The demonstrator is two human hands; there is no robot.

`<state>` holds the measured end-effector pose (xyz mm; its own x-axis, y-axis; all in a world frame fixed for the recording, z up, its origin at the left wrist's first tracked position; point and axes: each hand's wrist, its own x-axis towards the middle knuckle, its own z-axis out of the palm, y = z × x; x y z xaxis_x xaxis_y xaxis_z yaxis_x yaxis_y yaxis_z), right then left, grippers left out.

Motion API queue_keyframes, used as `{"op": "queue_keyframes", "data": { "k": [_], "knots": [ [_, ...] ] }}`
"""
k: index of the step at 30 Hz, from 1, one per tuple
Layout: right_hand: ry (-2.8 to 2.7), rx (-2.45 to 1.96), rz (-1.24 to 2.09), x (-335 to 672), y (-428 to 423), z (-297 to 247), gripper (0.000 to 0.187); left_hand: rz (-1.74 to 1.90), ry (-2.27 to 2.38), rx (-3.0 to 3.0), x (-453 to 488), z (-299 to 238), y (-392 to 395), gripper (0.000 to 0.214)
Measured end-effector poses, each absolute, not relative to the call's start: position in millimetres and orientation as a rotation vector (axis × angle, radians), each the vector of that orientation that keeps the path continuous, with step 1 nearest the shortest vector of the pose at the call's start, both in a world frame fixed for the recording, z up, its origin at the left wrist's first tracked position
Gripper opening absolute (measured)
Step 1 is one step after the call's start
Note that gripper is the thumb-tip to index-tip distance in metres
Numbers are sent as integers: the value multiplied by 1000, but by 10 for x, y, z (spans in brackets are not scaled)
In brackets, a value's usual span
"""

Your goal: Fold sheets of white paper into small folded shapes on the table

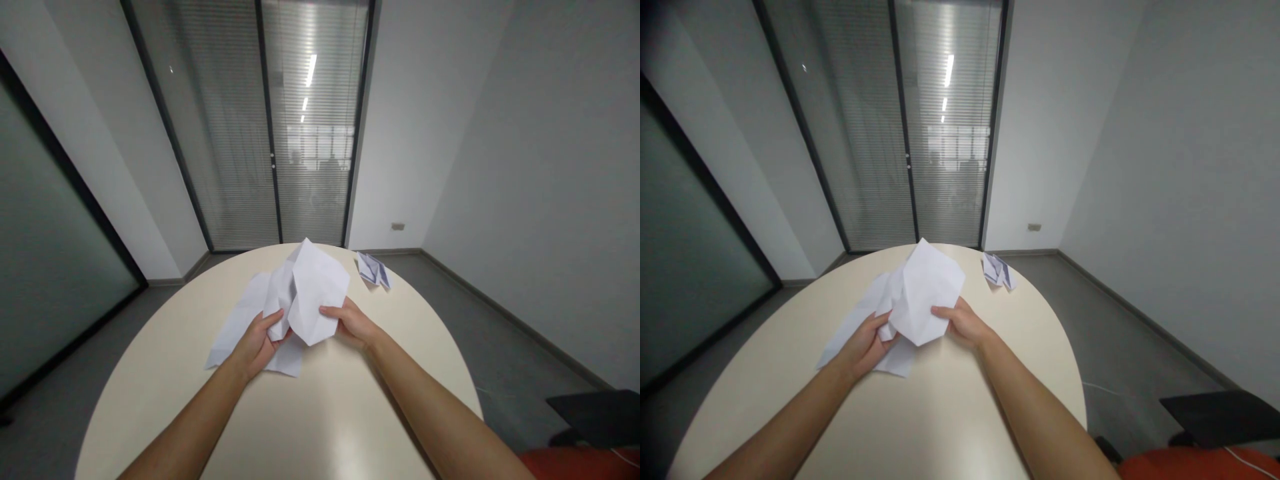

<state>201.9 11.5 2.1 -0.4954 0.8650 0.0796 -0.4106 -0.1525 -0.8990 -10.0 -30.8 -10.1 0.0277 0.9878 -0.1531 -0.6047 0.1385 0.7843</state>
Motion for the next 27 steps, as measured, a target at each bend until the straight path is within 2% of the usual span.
{"op": "queue_keyframes", "data": {
  "k": [8,14,19,22,27],
  "knots": [
    [-1100,-682,1568,2035,297,-73,47,1585,850,623,-319,2,-211,34],
    [-1195,-923,1150,2151,473,-198,43,1692,1166,594,-523,85,-175,22],
    [-1239,-1002,955,2277,582,-187,35,1647,1119,666,-584,175,-221,20],
    [-1321,-1017,965,2353,641,-211,36,1553,1031,666,-639,213,-230,25],
    [-1534,-947,1303,2443,627,-245,48,1189,1132,640,-780,114,-189,29]
  ]
}}
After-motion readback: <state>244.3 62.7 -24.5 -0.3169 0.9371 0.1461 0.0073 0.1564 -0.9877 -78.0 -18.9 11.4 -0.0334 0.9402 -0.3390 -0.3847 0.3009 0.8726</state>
